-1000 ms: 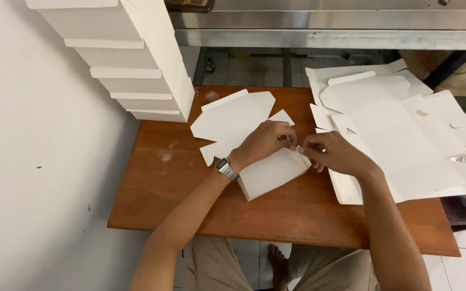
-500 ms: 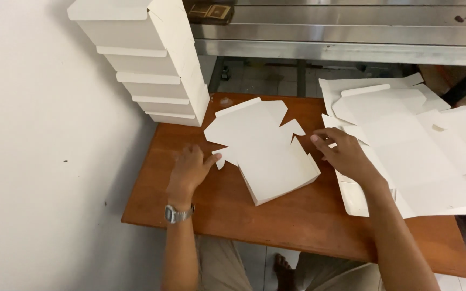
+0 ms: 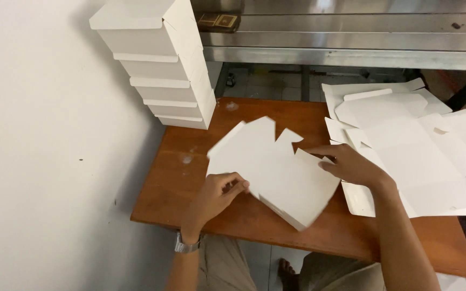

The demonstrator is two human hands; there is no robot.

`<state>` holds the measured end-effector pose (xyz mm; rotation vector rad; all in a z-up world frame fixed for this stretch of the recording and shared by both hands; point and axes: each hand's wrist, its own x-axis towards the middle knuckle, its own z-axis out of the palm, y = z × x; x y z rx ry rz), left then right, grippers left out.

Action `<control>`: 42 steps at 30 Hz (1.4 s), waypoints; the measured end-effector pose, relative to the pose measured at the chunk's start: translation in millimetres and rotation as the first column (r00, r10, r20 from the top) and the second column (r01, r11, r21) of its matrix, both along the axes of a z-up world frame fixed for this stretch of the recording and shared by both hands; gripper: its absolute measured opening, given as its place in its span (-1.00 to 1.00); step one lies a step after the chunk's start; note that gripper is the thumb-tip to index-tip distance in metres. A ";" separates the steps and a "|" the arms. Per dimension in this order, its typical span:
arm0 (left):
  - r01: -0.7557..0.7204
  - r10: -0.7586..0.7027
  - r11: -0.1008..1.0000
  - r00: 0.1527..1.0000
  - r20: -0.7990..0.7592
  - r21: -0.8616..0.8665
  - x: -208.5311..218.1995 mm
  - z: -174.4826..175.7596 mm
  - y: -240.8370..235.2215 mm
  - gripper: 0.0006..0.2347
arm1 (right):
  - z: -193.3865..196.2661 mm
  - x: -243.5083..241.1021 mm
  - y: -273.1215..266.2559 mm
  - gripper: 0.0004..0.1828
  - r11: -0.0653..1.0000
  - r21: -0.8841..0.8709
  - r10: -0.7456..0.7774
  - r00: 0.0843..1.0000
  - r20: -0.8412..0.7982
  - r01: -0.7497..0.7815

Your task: The person folds flat white cardboard pieces into small rectangular boxes by hand, folding flaps and tucking tabs to form the structure. The person stacks the completed boxes on the left side of the table.

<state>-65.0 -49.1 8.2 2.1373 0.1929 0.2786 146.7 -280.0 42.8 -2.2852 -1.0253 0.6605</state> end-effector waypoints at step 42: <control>0.119 -0.121 0.992 0.991 -0.049 -0.033 169.9 -34.7 -15.3 -0.79 | -85.9 29.9 18.0 -0.79 0.948 0.255 -0.202 0.979 0.024 0.189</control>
